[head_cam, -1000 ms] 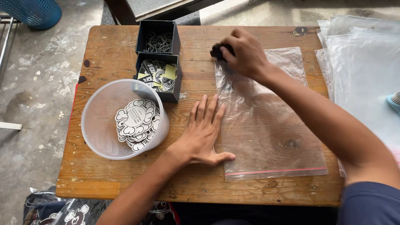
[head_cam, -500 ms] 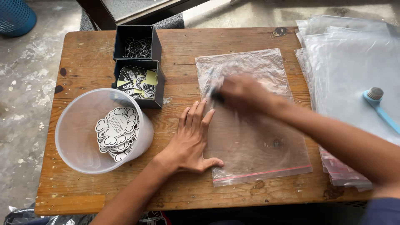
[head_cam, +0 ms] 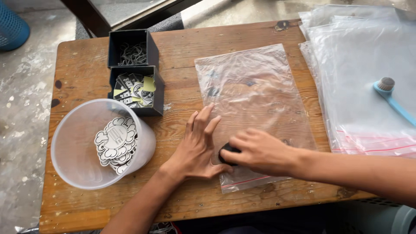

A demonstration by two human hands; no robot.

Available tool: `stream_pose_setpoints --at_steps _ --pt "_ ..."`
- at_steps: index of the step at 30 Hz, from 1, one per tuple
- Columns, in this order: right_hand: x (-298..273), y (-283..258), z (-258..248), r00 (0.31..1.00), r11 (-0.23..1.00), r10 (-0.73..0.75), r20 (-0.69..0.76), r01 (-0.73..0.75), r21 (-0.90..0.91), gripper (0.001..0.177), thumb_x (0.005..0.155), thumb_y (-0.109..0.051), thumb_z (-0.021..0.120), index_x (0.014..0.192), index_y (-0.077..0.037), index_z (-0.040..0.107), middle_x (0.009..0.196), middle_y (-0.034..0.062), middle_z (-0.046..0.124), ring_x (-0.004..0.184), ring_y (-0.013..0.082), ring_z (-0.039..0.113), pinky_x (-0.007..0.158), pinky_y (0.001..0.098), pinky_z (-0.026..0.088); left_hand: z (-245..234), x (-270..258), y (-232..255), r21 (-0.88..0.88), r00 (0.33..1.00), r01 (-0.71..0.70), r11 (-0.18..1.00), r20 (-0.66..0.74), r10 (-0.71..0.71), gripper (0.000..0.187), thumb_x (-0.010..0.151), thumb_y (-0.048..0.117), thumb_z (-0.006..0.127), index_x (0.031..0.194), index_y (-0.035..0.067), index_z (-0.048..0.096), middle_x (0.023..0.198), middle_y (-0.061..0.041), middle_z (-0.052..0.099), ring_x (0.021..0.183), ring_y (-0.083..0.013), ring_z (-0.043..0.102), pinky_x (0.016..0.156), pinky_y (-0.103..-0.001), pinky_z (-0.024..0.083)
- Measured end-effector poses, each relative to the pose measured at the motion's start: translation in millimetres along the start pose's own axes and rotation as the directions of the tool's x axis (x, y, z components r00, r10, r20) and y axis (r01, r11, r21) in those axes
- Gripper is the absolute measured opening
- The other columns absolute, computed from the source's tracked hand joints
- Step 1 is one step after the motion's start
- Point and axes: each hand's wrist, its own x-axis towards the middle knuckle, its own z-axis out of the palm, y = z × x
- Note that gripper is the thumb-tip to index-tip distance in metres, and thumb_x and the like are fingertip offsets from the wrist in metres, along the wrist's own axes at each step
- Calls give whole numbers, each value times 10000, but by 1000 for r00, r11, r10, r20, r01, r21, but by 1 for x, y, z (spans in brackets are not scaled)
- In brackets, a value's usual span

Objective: The person cleans a black fanny pack with a brush and cloth, attaches a bear-shaped keychain to the zipper, places the pack into a clear plastic bag, adds a sticker, and seals the bag. The finished package is then placed into a green basket.

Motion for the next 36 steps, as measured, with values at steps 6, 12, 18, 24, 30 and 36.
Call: stream_pose_setpoints --at_steps 6,12,18,24,30,36 --pt "-16 105 23 990 974 105 -92 -121 -192 148 985 -203 572 1122 -195 630 827 72 545 627 266 610 550 371 496 -6 3 5 -3 996 -31 1000 89 31 1138 655 805 699 1403 53 288 1499 -303 287 1421 -494 290 1175 -613 189" --pt "-12 198 -14 727 726 673 135 -615 -308 193 1074 -207 605 1076 -15 630 868 158 644 629 301 616 525 426 574 -15 5 10 6 986 -15 1000 168 14 1013 777 800 553 1422 49 334 1470 -235 369 1436 -457 284 1201 -610 158" --pt "-12 62 -22 945 942 324 30 -320 -104 136 942 -202 626 1030 -98 618 809 121 574 647 349 647 546 440 511 -12 3 5 -6 988 -30 1000 154 31 1095 702 784 691 1424 49 318 1459 -229 384 1425 -465 297 1184 -602 179" --pt "-29 5 8 997 997 75 34 -75 18 259 931 -231 618 1140 -78 620 861 99 550 727 287 589 606 376 485 -12 4 5 -3 988 -52 999 144 52 1090 704 769 704 1414 39 313 1464 -235 387 1428 -471 299 1177 -613 176" --pt "-57 152 0 892 851 452 25 -422 -314 213 893 -218 620 1065 -91 628 868 124 584 727 327 659 603 425 541 -17 6 9 32 977 -38 999 211 30 1009 726 756 675 1403 75 367 1471 -218 364 1429 -469 284 1177 -606 167" --pt "-42 98 -20 860 790 510 25 -456 -410 181 877 -160 600 1041 -82 605 816 119 595 685 335 665 554 448 540 -19 6 12 69 966 -55 996 255 36 892 756 761 620 1352 114 471 1465 -203 369 1428 -448 285 1185 -583 166"
